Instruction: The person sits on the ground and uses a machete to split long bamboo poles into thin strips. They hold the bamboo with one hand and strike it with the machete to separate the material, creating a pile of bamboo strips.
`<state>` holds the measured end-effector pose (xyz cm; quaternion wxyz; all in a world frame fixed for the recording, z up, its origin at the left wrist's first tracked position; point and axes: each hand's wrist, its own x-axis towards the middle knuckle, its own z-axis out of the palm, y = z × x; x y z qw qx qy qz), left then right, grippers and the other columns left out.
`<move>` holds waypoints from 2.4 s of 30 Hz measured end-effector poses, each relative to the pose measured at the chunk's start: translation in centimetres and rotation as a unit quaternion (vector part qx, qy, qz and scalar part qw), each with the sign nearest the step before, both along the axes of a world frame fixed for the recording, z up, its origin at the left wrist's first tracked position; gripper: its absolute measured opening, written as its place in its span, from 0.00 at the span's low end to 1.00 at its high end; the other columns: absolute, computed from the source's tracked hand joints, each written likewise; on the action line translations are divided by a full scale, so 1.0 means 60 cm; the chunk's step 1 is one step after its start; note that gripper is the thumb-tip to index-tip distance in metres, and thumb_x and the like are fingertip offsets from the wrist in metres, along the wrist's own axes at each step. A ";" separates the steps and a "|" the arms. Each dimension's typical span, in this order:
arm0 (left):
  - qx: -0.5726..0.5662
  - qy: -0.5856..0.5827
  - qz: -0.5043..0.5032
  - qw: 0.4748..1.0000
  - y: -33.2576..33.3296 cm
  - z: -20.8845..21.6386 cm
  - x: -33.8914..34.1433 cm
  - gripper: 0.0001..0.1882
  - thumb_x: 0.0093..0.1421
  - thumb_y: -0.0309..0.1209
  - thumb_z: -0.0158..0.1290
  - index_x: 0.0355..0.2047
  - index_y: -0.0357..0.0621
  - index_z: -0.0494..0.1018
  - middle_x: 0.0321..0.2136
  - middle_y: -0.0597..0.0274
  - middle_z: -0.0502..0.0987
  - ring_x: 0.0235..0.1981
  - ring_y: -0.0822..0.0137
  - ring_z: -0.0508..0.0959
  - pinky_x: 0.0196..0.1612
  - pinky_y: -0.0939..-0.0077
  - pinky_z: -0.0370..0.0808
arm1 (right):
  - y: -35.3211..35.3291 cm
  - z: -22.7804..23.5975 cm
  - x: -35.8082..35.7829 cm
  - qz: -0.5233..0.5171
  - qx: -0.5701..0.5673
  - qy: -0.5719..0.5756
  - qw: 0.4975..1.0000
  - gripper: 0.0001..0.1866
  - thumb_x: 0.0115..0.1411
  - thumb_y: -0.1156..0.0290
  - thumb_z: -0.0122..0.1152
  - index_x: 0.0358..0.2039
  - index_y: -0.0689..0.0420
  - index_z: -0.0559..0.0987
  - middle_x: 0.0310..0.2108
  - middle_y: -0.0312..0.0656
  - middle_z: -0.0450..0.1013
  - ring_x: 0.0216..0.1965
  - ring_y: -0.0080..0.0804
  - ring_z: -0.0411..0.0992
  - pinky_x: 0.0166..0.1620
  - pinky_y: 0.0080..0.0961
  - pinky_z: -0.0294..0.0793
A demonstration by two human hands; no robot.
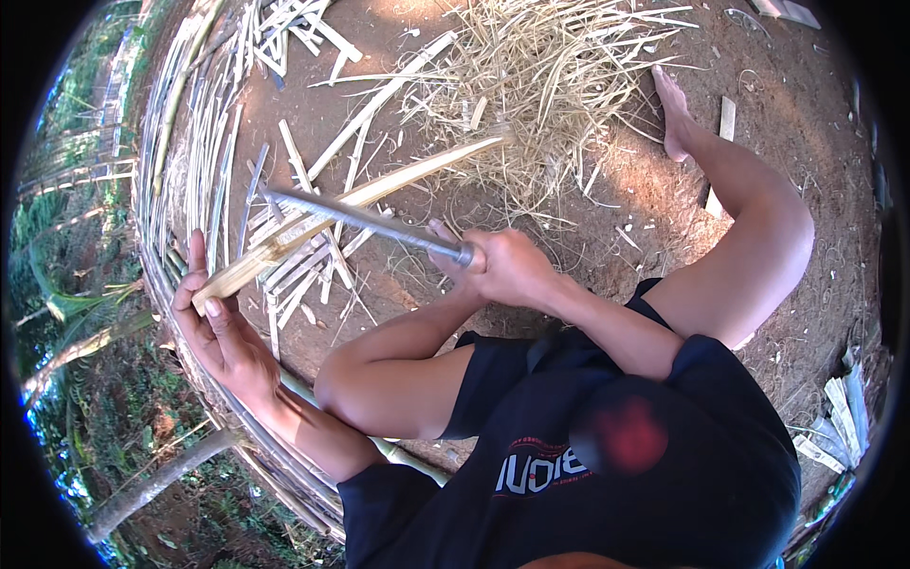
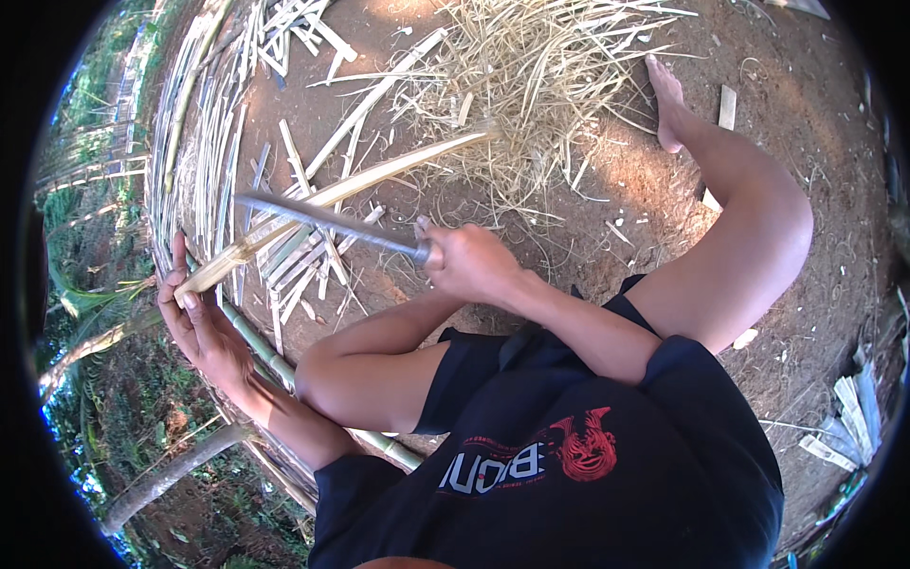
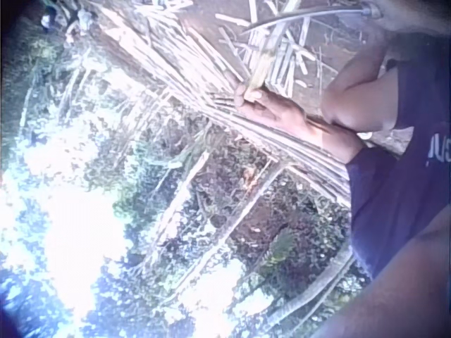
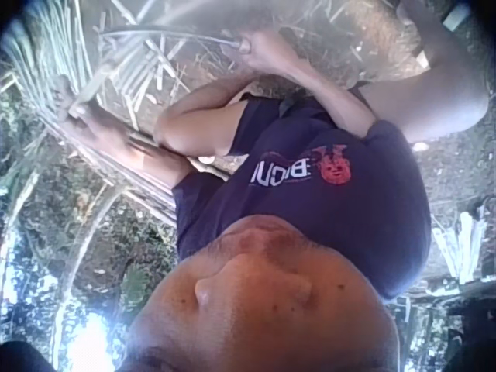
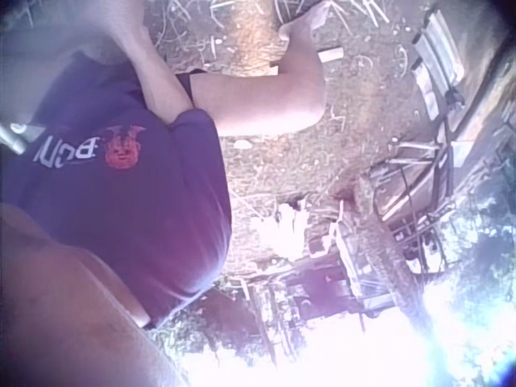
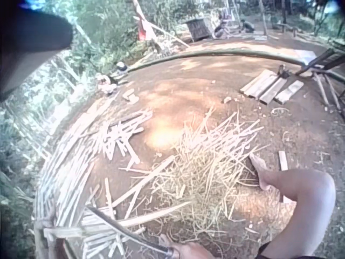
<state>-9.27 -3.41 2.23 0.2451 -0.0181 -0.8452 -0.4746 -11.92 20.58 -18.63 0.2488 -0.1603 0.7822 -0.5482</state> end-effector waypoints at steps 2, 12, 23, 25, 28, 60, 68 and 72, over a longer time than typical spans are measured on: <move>0.006 0.000 -0.013 1.000 0.002 -0.004 0.011 0.15 0.69 0.35 0.45 0.48 0.36 0.64 0.62 0.31 0.58 0.63 0.52 0.64 0.60 0.62 0.69 | 0.017 -0.072 -0.009 -0.038 0.038 -0.079 0.995 0.13 0.56 0.68 0.54 0.39 0.61 0.78 0.25 0.54 0.76 0.26 0.50 0.76 0.34 0.43 0.76; -0.005 -0.013 -0.015 1.000 -0.005 -0.002 0.015 0.15 0.69 0.33 0.44 0.50 0.35 0.63 0.62 0.29 0.57 0.63 0.53 0.64 0.60 0.64 0.68 | 0.043 -0.115 -0.014 -0.029 0.094 -0.080 0.992 0.10 0.56 0.69 0.53 0.34 0.60 0.79 0.27 0.55 0.76 0.29 0.48 0.77 0.38 0.42 0.77; -0.012 -0.006 0.007 1.000 0.001 0.004 -0.010 0.15 0.70 0.35 0.42 0.50 0.37 0.63 0.61 0.33 0.59 0.64 0.53 0.62 0.62 0.62 0.66 | 0.093 -0.237 -0.070 -0.101 0.169 -0.258 0.946 0.12 0.57 0.67 0.54 0.34 0.62 0.79 0.29 0.53 0.77 0.31 0.46 0.77 0.39 0.42 0.76; -0.010 -0.002 -0.003 1.000 -0.009 -0.004 -0.008 0.16 0.69 0.35 0.43 0.51 0.37 0.63 0.61 0.33 0.59 0.64 0.53 0.62 0.63 0.62 0.65 | 0.085 -0.212 -0.083 -0.088 0.149 -0.264 0.949 0.12 0.57 0.67 0.54 0.35 0.62 0.79 0.29 0.53 0.77 0.30 0.47 0.77 0.39 0.42 0.76; 0.008 -0.006 0.031 0.999 0.007 0.000 -0.012 0.16 0.70 0.35 0.42 0.51 0.36 0.62 0.61 0.33 0.60 0.65 0.54 0.61 0.63 0.61 0.64 | 0.061 -0.186 -0.070 -0.051 0.141 -0.144 0.978 0.13 0.57 0.65 0.54 0.36 0.61 0.79 0.29 0.54 0.77 0.31 0.49 0.77 0.39 0.43 0.76; 0.076 0.020 -0.014 0.997 -0.004 -0.020 0.019 0.07 0.69 0.26 0.38 0.44 0.36 0.61 0.50 0.36 0.69 0.55 0.40 0.71 0.59 0.52 0.72 | 0.024 -0.020 0.010 -0.031 -0.011 -0.030 0.999 0.08 0.50 0.73 0.58 0.30 0.62 0.77 0.23 0.54 0.75 0.24 0.45 0.75 0.32 0.40 0.73; 0.072 0.019 -0.007 0.997 0.007 -0.015 0.014 0.07 0.69 0.24 0.36 0.45 0.35 0.61 0.50 0.35 0.69 0.55 0.41 0.71 0.58 0.53 0.73 | 0.018 -0.033 0.004 -0.049 -0.020 -0.020 0.998 0.08 0.54 0.70 0.55 0.30 0.62 0.77 0.20 0.52 0.74 0.21 0.42 0.75 0.29 0.38 0.73; 0.064 0.013 0.012 0.998 0.024 -0.013 0.006 0.08 0.70 0.24 0.33 0.44 0.35 0.60 0.50 0.35 0.69 0.54 0.41 0.72 0.59 0.52 0.72 | 0.026 -0.068 -0.007 -0.061 0.015 -0.101 0.993 0.09 0.54 0.69 0.56 0.30 0.62 0.77 0.22 0.53 0.75 0.24 0.45 0.76 0.32 0.39 0.74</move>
